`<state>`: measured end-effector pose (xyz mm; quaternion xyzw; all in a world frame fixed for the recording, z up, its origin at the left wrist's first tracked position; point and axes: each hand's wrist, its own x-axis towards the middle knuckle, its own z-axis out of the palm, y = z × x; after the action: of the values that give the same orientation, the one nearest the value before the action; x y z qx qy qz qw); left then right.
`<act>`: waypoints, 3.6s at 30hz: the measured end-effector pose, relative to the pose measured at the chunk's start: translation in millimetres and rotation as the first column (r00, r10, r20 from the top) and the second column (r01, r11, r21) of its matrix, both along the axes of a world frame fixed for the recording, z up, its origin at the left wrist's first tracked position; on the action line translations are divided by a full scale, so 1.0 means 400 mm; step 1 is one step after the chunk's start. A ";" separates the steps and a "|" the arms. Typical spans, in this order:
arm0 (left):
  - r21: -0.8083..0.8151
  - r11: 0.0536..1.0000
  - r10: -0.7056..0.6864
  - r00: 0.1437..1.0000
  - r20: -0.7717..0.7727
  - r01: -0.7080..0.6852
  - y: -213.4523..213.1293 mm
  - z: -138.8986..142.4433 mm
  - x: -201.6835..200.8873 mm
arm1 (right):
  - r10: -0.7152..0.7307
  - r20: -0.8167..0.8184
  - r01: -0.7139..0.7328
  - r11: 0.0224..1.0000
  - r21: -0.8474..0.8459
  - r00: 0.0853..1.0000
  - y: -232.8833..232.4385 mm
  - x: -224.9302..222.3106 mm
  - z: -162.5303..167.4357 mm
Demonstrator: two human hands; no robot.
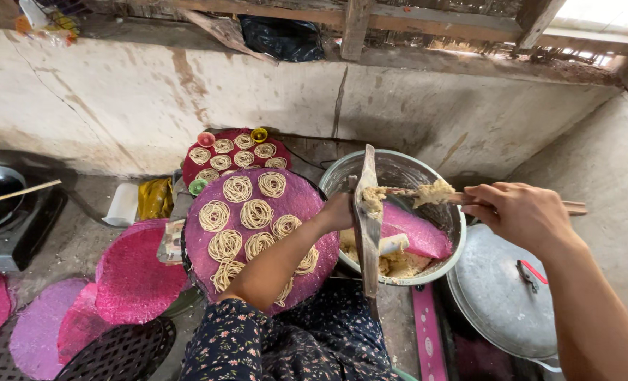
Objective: The person sits in a rustic kitchen and uses a hand-held wooden dough press to extrude dough into spiral noodle nests onto round pink trays. They reload dough from a large basin with a wooden spatula, operate the press lever, and place finished noodle nests on trays, occasionally moving filled trays aside.
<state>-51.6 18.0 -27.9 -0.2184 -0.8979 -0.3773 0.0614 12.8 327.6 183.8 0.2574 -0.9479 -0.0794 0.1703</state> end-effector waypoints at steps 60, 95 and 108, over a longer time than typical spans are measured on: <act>0.261 0.934 0.079 0.854 0.514 -0.243 -0.013 -0.032 0.015 | -0.076 0.083 0.111 0.539 -0.835 0.994 -0.129 0.050 -0.404; 0.444 0.851 -0.180 0.950 -0.256 0.281 -0.299 0.051 0.269 | 0.995 -0.041 0.754 -0.093 -0.650 0.088 -0.276 0.143 -0.500; -0.112 0.962 0.179 0.890 -0.420 -0.247 -0.303 -0.032 0.274 | 0.432 0.116 -0.271 0.730 -0.628 0.895 -0.446 0.196 -0.292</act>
<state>58.0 -103.4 -40.6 -0.1960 -0.9118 -0.2402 0.2694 91.2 149.1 67.2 0.3745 -0.8708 0.2901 0.1316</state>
